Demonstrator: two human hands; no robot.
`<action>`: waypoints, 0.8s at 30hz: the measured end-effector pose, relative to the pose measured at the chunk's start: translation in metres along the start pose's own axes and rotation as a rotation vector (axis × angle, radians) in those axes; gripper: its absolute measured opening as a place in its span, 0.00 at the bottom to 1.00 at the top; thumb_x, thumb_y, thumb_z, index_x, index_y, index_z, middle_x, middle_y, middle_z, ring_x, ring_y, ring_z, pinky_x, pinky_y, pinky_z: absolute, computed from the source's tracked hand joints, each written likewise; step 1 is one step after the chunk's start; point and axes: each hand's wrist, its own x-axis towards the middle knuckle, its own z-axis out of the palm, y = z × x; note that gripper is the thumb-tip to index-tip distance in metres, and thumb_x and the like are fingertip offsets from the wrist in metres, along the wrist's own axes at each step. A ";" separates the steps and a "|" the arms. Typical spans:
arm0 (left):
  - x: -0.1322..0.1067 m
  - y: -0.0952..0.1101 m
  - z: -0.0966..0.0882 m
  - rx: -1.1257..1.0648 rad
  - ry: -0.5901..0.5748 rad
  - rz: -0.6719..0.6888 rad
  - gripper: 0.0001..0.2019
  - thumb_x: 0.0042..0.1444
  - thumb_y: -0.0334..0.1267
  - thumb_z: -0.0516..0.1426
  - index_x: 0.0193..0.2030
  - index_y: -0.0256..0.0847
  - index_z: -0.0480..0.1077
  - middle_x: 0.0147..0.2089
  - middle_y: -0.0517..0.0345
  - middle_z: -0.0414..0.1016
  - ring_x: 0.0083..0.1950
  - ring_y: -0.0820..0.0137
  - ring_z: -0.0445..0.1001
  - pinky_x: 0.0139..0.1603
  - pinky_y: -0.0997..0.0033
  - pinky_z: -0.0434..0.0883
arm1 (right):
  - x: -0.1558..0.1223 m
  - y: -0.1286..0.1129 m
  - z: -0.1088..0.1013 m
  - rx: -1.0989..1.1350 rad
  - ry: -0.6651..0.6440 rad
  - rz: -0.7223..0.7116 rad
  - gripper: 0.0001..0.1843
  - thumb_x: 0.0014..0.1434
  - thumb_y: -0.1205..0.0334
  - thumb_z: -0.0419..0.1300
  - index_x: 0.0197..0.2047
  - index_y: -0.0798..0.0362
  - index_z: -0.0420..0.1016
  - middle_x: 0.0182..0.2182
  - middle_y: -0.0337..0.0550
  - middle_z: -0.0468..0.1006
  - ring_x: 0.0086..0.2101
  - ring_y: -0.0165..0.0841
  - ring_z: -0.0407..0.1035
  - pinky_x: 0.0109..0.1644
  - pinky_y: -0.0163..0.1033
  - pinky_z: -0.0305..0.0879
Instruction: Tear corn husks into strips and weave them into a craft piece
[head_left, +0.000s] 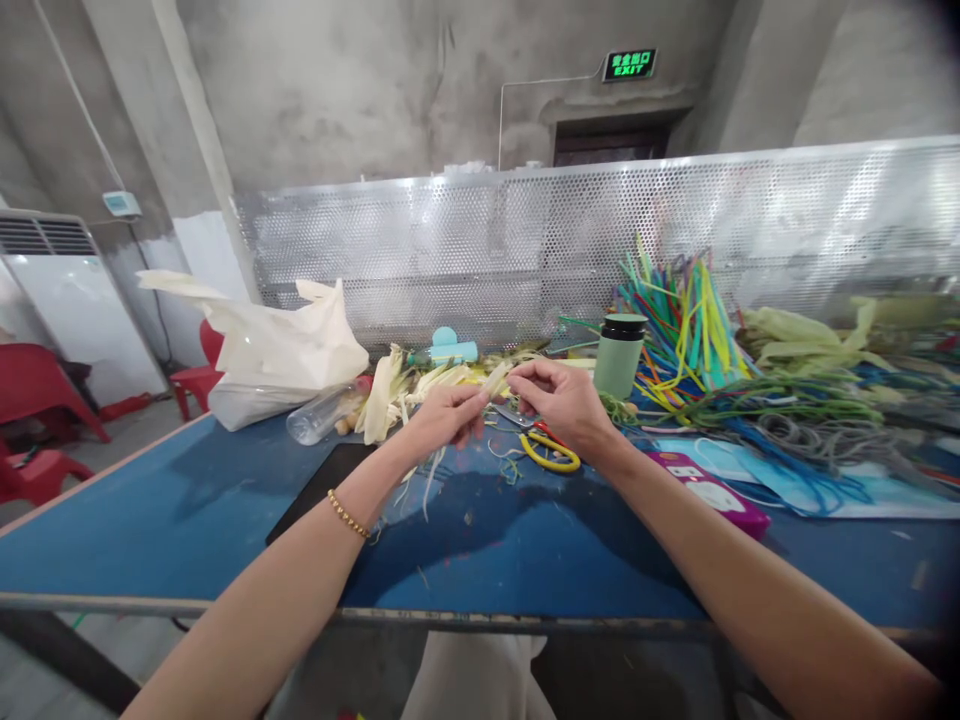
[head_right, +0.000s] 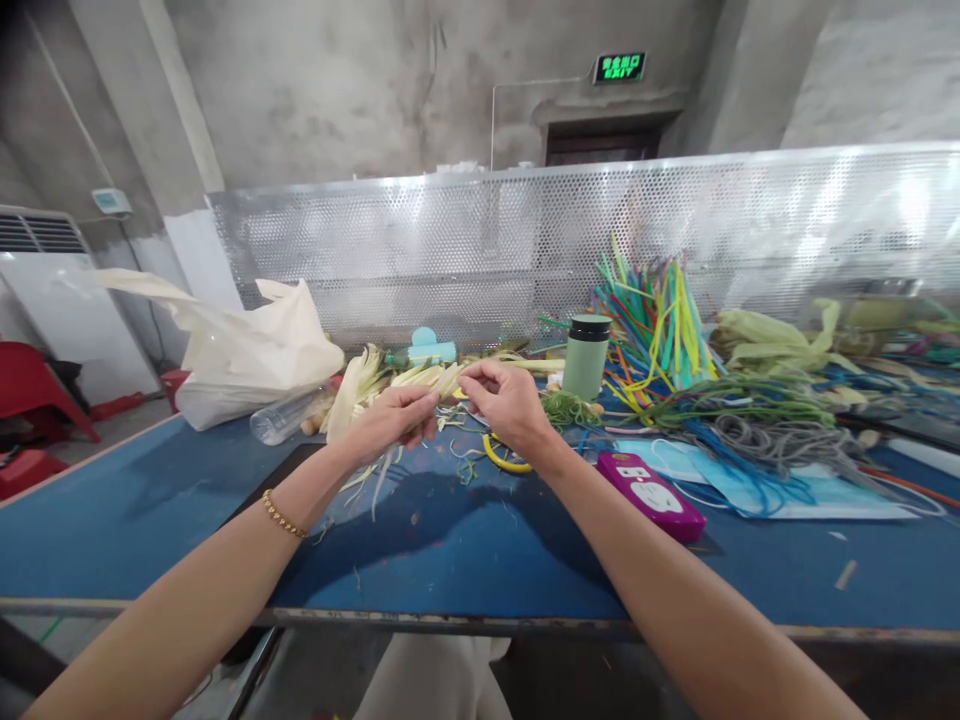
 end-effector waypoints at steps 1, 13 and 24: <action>0.000 -0.001 0.000 -0.007 -0.010 -0.002 0.20 0.61 0.52 0.50 0.40 0.35 0.71 0.26 0.57 0.71 0.17 0.79 0.63 0.19 0.76 0.56 | 0.000 -0.001 0.000 -0.005 0.006 0.002 0.11 0.53 0.55 0.63 0.31 0.56 0.75 0.20 0.37 0.72 0.19 0.26 0.64 0.23 0.32 0.60; 0.002 -0.004 0.001 0.029 -0.060 0.075 0.21 0.61 0.53 0.50 0.37 0.34 0.71 0.22 0.65 0.60 0.20 0.81 0.55 0.21 0.78 0.53 | -0.002 -0.004 0.001 0.107 0.019 0.183 0.17 0.47 0.52 0.67 0.32 0.58 0.74 0.20 0.39 0.74 0.16 0.25 0.64 0.18 0.31 0.60; -0.001 0.003 0.001 0.074 -0.098 0.063 0.21 0.60 0.53 0.51 0.28 0.36 0.65 0.22 0.62 0.63 0.20 0.80 0.58 0.21 0.77 0.54 | -0.004 -0.006 0.000 0.117 -0.016 0.113 0.14 0.51 0.53 0.66 0.32 0.57 0.76 0.14 0.34 0.69 0.16 0.24 0.60 0.19 0.31 0.59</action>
